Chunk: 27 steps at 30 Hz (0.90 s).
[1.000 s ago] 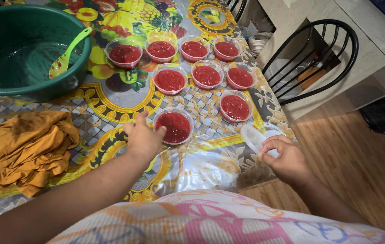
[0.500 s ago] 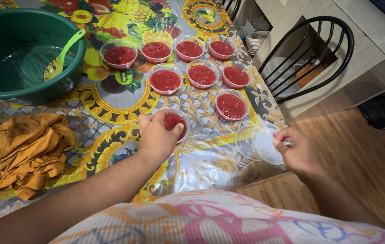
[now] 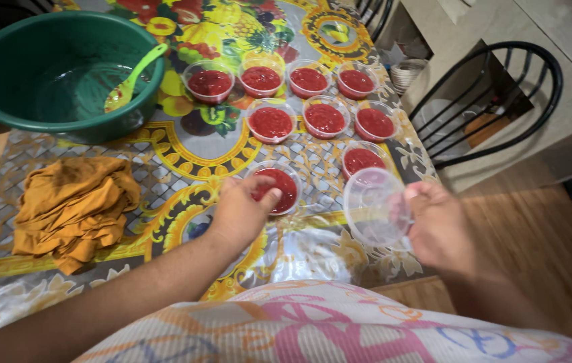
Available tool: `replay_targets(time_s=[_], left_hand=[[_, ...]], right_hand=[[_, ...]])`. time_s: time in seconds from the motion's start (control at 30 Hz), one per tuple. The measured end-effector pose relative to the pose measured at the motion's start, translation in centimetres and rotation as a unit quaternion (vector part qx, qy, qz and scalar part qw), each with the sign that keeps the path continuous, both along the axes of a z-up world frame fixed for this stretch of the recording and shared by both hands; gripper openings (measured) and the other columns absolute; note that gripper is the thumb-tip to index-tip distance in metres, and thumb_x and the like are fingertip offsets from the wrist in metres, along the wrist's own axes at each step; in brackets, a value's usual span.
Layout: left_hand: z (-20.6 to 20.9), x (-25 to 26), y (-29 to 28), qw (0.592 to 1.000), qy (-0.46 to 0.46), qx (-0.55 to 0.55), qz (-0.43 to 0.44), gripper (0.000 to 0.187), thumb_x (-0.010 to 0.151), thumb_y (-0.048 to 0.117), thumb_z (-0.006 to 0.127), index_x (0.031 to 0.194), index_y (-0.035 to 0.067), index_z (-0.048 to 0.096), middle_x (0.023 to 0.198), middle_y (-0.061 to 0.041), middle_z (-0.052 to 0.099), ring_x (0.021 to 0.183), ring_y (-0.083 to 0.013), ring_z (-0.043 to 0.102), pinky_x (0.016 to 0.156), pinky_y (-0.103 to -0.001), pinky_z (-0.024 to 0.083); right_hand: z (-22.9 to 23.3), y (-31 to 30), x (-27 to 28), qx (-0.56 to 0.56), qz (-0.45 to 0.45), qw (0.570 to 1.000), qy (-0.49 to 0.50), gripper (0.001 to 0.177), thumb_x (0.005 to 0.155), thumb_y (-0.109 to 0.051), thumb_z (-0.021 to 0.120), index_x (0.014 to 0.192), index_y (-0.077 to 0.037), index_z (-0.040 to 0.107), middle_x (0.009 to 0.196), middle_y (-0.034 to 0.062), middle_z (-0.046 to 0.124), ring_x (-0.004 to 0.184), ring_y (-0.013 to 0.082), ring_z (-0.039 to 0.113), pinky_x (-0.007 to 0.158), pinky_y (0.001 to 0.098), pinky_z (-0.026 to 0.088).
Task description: The person scoops a red jam-like substance from a green bowl into multiple small clear plastic containers using a green spoon. After filling the containers, the person places lids on them and wipes the exterior with a yellow cloth.
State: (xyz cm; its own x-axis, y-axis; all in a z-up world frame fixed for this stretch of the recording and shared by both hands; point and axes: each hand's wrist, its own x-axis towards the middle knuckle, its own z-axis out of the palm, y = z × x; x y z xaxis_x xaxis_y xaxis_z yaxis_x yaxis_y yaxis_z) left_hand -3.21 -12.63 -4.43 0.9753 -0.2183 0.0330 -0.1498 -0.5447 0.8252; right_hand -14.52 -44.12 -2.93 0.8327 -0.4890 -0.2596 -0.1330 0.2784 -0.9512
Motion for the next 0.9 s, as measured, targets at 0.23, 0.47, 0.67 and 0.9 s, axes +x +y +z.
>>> replay_targets(time_s=[0.23,0.47,0.67,0.9], left_hand=[[0.5,-0.6,-0.2,0.932,0.283,-0.215,-0.067,0.035,0.094,0.029,0.069,0.119,0.004,0.072,0.093,-0.005,0.074,0.080,-0.0174,0.069,0.075,-0.032,0.058],[1.4,-0.5,-1.1,0.880,0.348,-0.321,-0.036,0.021,0.091,0.013,0.070,0.111,0.005,0.068,0.087,-0.003,0.071,0.075,-0.0138,0.068,0.069,-0.028,0.062],[3.5,-0.8,-2.1,0.877,0.313,-0.355,-0.078,0.020,0.085,0.009,0.078,0.099,0.001,0.066,0.084,-0.004,0.069,0.068,-0.0121,0.067,0.063,-0.027,0.059],[6.0,-1.3,-3.6,0.914,0.220,-0.305,-0.155,0.026,0.078,0.009,0.084,0.095,0.002,0.065,0.079,-0.004,0.069,0.064,-0.0102,0.065,0.058,-0.026,0.058]], right_hand=[[-1.0,5.4,3.6,0.026,0.016,0.996,0.078,0.020,0.098,-0.009,0.058,0.118,-0.006,0.058,0.095,0.0110,0.068,0.079,0.0222,0.066,0.070,0.0384,0.056],[0.5,7.3,4.7,0.056,0.070,0.994,0.069,0.028,0.096,-0.009,0.060,0.123,-0.003,0.060,0.102,0.0074,0.071,0.086,0.0193,0.069,0.078,0.0412,0.057],[0.6,7.0,3.9,0.067,0.107,0.990,0.061,0.026,0.096,-0.011,0.063,0.121,-0.002,0.061,0.105,0.0081,0.069,0.087,0.0223,0.069,0.079,0.0429,0.058],[3.3,9.1,3.3,0.125,0.089,0.986,0.072,0.039,0.093,-0.036,0.058,0.123,-0.011,0.062,0.109,0.0078,0.069,0.095,0.0263,0.068,0.080,0.0509,0.058]])
